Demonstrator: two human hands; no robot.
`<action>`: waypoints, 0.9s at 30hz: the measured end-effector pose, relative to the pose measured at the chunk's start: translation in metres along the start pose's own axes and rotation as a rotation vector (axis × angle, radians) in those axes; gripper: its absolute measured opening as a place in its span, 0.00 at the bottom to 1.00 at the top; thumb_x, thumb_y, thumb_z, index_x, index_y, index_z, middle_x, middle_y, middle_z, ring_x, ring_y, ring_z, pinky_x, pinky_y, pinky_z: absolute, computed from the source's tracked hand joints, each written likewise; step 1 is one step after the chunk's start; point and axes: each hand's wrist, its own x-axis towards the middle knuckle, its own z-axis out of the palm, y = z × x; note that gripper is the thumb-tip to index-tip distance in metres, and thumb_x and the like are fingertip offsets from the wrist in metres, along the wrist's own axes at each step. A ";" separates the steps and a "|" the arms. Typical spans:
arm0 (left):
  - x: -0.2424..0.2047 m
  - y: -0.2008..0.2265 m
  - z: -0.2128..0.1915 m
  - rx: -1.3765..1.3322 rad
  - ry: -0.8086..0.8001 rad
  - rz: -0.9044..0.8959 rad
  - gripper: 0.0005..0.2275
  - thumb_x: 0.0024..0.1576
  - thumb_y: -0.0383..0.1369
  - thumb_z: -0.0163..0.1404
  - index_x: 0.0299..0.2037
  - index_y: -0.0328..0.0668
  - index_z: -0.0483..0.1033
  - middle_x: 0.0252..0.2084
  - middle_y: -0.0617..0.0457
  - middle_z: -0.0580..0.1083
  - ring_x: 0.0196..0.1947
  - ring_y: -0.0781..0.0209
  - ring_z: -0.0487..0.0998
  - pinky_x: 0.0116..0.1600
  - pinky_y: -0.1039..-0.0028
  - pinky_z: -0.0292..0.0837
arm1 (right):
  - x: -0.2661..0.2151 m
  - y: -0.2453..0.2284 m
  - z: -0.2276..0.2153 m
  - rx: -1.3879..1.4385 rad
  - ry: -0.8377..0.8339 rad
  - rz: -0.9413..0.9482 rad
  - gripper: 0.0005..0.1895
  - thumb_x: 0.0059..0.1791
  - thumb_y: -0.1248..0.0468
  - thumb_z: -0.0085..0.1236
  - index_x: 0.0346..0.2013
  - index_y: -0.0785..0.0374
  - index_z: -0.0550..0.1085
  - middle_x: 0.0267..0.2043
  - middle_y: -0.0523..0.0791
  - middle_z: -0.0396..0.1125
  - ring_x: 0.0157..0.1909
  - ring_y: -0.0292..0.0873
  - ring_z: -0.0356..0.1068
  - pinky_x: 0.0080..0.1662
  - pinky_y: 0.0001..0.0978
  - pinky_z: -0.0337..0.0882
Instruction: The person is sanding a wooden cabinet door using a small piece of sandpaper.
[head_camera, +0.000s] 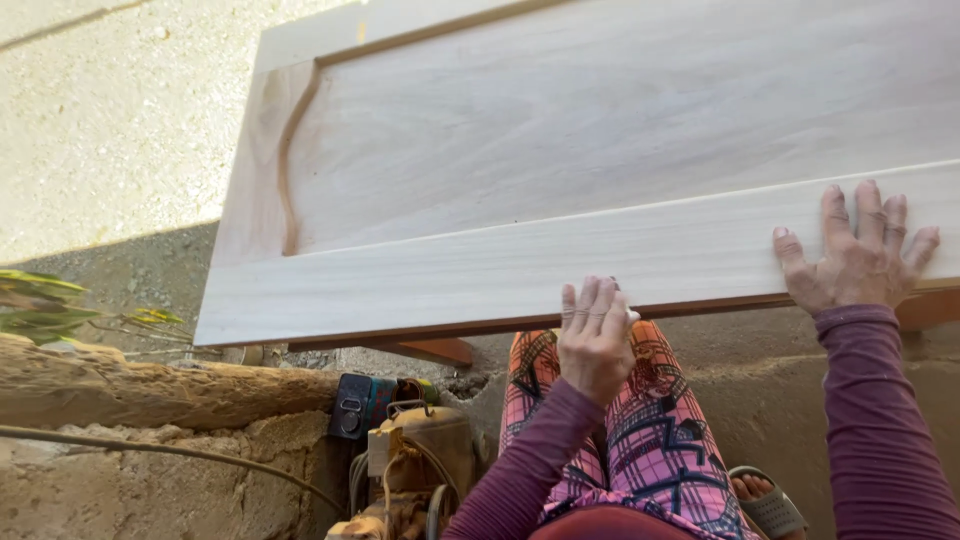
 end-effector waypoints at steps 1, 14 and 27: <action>0.006 0.006 0.001 -0.050 -0.073 0.020 0.10 0.67 0.28 0.52 0.55 0.31 0.80 0.65 0.36 0.74 0.72 0.39 0.72 0.81 0.45 0.50 | 0.003 0.004 0.002 -0.008 0.009 -0.008 0.45 0.57 0.30 0.43 0.76 0.60 0.65 0.82 0.58 0.49 0.85 0.66 0.41 0.75 0.78 0.28; -0.024 -0.043 -0.023 0.152 0.188 -0.073 0.08 0.65 0.21 0.49 0.42 0.44 0.81 0.67 0.35 0.73 0.75 0.41 0.69 0.81 0.46 0.50 | 0.000 0.006 0.004 -0.046 -0.015 0.012 0.45 0.58 0.30 0.41 0.76 0.60 0.64 0.83 0.58 0.48 0.86 0.65 0.41 0.76 0.78 0.27; -0.050 -0.130 -0.085 0.311 0.124 -0.155 0.10 0.66 0.28 0.54 0.54 0.34 0.82 0.63 0.39 0.76 0.70 0.44 0.74 0.81 0.48 0.48 | 0.002 0.002 0.004 -0.024 -0.025 0.029 0.47 0.56 0.28 0.39 0.78 0.59 0.61 0.86 0.57 0.47 0.86 0.64 0.39 0.76 0.77 0.25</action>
